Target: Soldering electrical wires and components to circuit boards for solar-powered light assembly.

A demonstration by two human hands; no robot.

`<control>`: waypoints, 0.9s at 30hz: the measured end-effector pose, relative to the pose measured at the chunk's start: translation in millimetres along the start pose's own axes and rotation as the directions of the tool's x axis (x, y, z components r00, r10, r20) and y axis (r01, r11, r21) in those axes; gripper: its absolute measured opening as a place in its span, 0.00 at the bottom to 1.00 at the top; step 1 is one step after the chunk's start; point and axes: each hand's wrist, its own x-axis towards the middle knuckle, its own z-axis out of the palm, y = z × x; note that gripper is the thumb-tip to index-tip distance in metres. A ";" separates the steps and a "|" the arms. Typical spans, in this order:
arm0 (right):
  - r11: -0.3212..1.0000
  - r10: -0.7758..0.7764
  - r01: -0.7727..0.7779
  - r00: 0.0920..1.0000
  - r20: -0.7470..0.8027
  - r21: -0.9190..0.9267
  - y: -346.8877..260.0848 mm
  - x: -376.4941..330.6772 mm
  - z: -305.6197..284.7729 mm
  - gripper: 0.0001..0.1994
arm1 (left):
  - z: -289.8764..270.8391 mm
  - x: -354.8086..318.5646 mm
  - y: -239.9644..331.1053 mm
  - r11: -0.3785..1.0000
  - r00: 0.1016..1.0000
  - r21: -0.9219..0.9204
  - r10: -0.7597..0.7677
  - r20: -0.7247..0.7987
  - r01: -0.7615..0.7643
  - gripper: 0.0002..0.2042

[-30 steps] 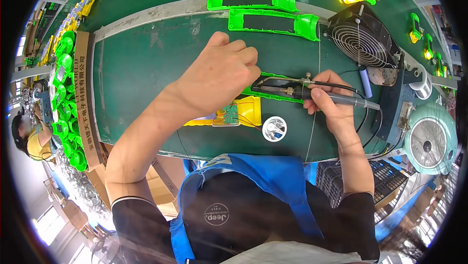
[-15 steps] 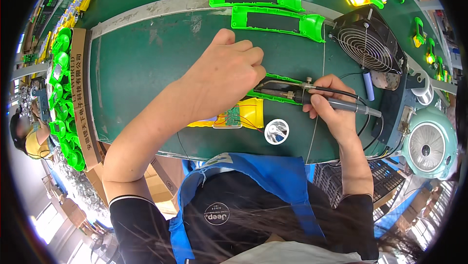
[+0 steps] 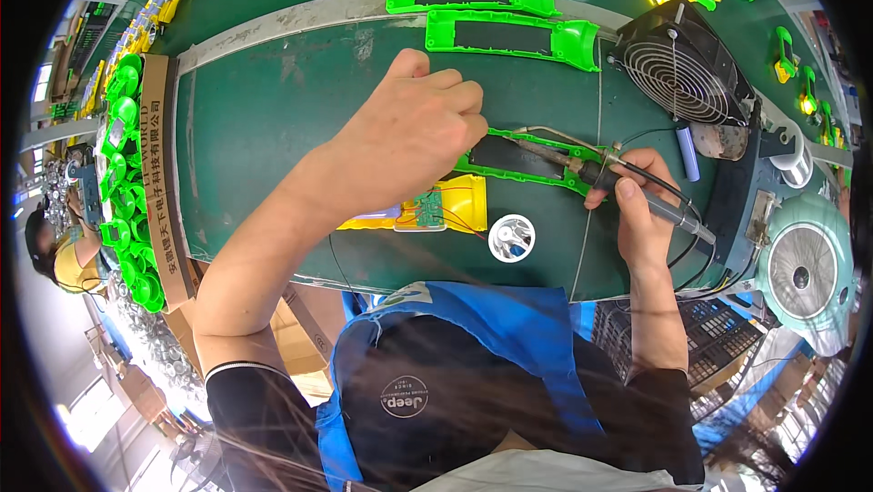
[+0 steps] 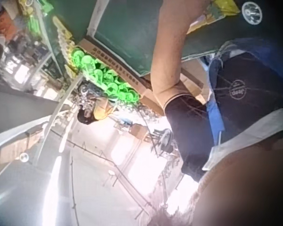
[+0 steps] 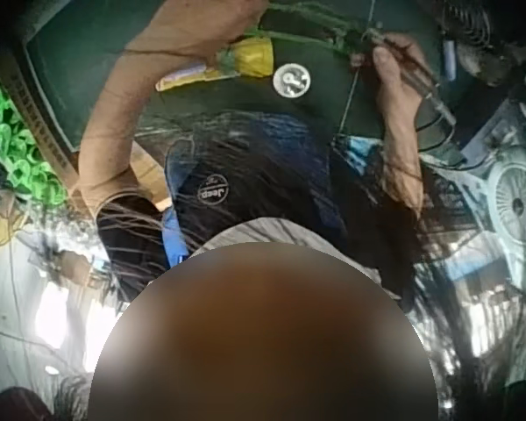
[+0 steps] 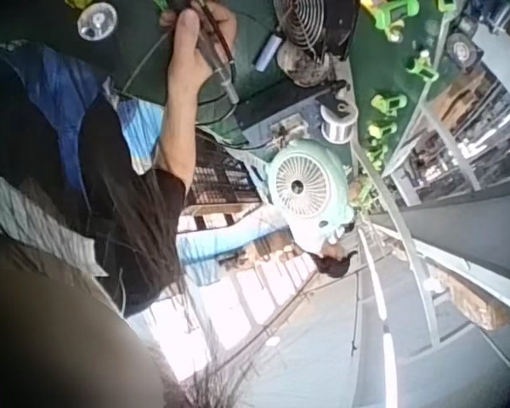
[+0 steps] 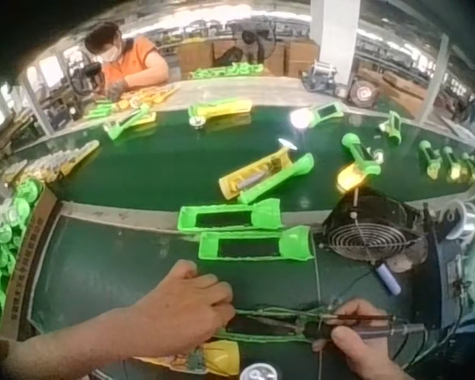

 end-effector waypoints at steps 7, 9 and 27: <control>0.999 -0.019 0.019 1.000 0.002 0.030 2.1 -0.4 -4.3 0.13 | -4.6 1.0 2.0 1.000 1.000 0.003 -0.003 0.024 0.003 0.03; 0.999 -0.042 0.042 0.999 -0.014 0.013 -0.6 -1.9 -5.7 0.13 | -7.3 2.6 3.0 1.000 0.996 0.016 -0.023 0.083 0.022 0.03; 0.987 -0.131 0.120 0.985 -0.110 -0.105 -7.2 -13.7 -14.0 0.16 | -8.5 -11.7 -4.8 0.987 0.999 -0.159 0.024 -0.032 -0.029 0.04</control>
